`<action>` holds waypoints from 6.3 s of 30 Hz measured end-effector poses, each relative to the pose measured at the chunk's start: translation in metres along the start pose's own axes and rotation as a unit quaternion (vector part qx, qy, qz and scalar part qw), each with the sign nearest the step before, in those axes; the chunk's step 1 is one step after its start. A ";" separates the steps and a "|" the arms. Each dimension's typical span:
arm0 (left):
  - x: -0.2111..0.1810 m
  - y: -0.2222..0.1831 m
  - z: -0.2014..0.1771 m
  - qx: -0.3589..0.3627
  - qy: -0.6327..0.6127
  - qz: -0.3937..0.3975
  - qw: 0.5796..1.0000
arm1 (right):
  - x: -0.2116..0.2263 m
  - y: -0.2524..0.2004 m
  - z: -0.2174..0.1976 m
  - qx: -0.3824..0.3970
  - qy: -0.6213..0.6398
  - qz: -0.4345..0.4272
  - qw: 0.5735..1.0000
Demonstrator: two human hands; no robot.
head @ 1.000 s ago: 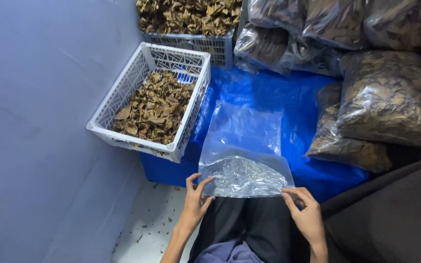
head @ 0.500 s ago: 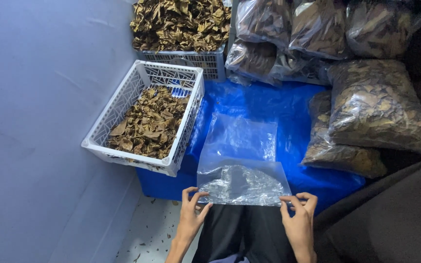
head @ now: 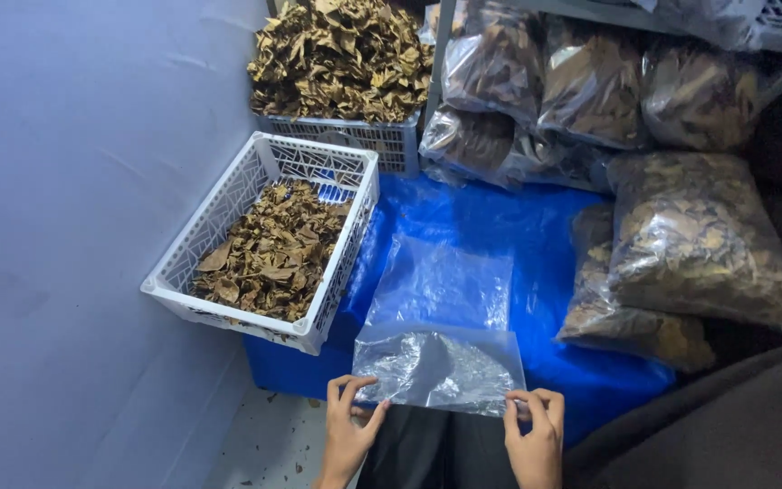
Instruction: The person picks up handfuls of dried leaves from a white plastic crate and puts them into a clear plastic bag resting on a blue surface.
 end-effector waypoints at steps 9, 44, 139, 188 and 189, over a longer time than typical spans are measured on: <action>-0.007 0.016 0.000 -0.123 0.143 0.023 0.982 | 0.013 0.018 -0.001 -0.042 0.038 -0.067 0.996; -0.077 0.026 0.009 -0.011 0.196 0.214 0.957 | 0.013 0.047 -0.033 0.002 -0.074 -0.026 0.997; -0.128 0.106 0.088 -0.060 0.563 0.261 0.782 | 0.058 0.147 0.017 0.080 -0.304 -0.306 0.899; -0.139 0.087 0.065 0.070 0.110 0.136 0.982 | 0.053 0.133 0.024 0.010 0.070 -0.237 0.969; -0.134 0.086 0.067 0.021 0.062 0.150 0.986 | 0.048 0.129 0.028 -0.019 0.066 -0.261 0.963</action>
Point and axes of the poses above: each hand's wrist, its own y-axis towards the middle knuckle, its own z-axis out of the palm, x = y × z, the point moved 6 cm from there along y, towards the middle knuckle, and after that the axes turned 13 degrees about -z, right-handed, at the moved point
